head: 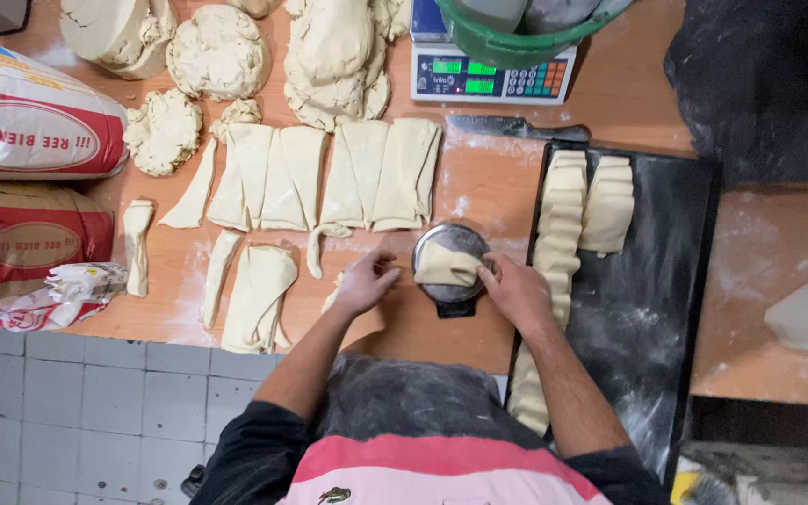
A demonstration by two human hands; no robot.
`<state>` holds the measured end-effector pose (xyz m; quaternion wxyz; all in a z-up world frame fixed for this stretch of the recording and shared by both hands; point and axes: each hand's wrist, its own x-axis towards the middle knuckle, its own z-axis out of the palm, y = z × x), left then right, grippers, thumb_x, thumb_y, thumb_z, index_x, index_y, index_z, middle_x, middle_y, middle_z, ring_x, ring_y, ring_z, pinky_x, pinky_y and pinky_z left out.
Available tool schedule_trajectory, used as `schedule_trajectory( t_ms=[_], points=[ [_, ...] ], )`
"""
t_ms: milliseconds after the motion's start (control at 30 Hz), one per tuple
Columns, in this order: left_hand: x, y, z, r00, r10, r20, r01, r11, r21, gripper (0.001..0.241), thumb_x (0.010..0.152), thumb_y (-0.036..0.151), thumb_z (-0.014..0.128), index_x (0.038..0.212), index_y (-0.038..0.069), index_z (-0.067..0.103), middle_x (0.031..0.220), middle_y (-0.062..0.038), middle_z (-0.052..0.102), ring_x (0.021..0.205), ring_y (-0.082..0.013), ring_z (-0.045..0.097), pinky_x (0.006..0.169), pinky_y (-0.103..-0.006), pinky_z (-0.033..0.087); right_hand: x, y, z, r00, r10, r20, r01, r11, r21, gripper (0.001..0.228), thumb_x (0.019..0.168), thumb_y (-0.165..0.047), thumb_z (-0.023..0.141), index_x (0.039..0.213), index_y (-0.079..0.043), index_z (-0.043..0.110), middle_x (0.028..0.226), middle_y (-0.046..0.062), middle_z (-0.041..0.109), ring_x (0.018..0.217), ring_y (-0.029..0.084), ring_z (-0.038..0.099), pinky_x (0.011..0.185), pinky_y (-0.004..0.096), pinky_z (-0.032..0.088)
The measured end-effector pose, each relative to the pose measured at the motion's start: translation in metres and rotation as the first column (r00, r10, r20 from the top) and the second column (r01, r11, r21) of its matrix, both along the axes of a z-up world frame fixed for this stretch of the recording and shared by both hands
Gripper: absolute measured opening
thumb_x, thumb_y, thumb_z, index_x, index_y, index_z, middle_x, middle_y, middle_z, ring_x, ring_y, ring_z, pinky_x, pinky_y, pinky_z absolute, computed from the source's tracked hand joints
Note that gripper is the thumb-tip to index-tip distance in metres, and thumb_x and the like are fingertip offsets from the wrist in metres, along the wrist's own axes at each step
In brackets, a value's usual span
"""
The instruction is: Shaping and weighing pieces of dough to prepare them for baking.
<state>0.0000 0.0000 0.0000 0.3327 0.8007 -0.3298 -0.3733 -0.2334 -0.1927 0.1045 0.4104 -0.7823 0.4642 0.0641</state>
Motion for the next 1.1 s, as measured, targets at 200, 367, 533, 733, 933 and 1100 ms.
schedule_trajectory(
  t_ms=[200,367,533,733,933,1100],
  points=[
    [0.028,0.084,0.036,0.959,0.045,0.279,-0.100,0.978,0.185,0.033,0.093,0.032,0.069,0.117,0.010,0.069,0.105,-0.012,0.070,0.102,-0.0303,0.068,0.090,-0.0448,0.054,-0.009,0.041,-0.015,0.975,0.111,-0.191,-0.137,0.982,-0.132,0.034,0.097,-0.042,0.061,0.120,-0.021,0.073,0.106,0.012,0.076,0.100,0.033,0.072,0.086,0.047,0.056],
    [0.024,0.093,0.026,0.901,-0.138,0.411,0.058,0.978,0.200,0.053,0.075,0.033,0.082,0.117,0.006,0.063,0.119,-0.017,0.062,0.114,-0.0355,0.058,0.096,-0.0469,0.047,-0.014,0.097,-0.033,0.962,0.141,-0.232,-0.156,0.987,-0.049,0.037,0.093,-0.041,0.063,0.120,-0.017,0.072,0.111,0.008,0.077,0.104,0.030,0.072,0.091,0.045,0.055],
    [0.018,0.090,-0.017,0.902,-0.116,0.415,0.039,0.981,0.188,0.045,0.076,0.026,0.078,0.114,0.008,0.062,0.118,-0.014,0.065,0.117,-0.0332,0.060,0.097,-0.0466,0.049,0.003,0.156,-0.039,0.949,0.191,-0.250,-0.196,0.981,0.003,0.039,0.092,-0.041,0.064,0.123,-0.017,0.070,0.114,0.009,0.075,0.106,0.030,0.070,0.091,0.046,0.054],
    [-0.011,0.116,0.000,0.929,-0.356,0.102,0.361,0.932,-0.034,0.034,0.079,0.021,0.075,0.109,0.008,0.064,0.104,-0.016,0.066,0.102,-0.0356,0.064,0.090,-0.0449,0.053,0.028,0.212,-0.081,0.913,-0.347,0.214,0.176,0.809,0.561,0.056,0.092,-0.034,0.070,0.142,-0.020,0.048,0.109,0.017,0.074,0.095,0.034,0.071,0.081,0.042,0.058],
    [-0.022,0.143,0.023,0.930,-0.366,0.030,0.365,0.911,-0.193,0.030,0.080,0.022,0.077,0.105,0.007,0.068,0.099,-0.016,0.068,0.098,-0.0335,0.066,0.087,-0.0441,0.054,0.036,0.242,-0.049,0.927,-0.065,0.370,0.071,0.997,-0.004,0.036,0.093,-0.031,0.067,0.124,-0.013,0.072,0.111,0.014,0.075,0.097,0.029,0.074,0.082,0.039,0.058],
    [-0.012,0.153,-0.019,0.884,-0.451,-0.124,0.440,0.892,-0.105,0.034,0.077,0.021,0.073,0.109,0.010,0.071,0.099,-0.011,0.076,0.092,-0.0232,0.073,0.083,-0.0371,0.056,0.027,0.244,-0.029,0.978,-0.056,0.202,0.044,0.997,0.060,0.029,0.094,-0.032,0.064,0.114,-0.013,0.075,0.103,0.011,0.077,0.091,0.027,0.076,0.082,0.037,0.057]
  ],
)
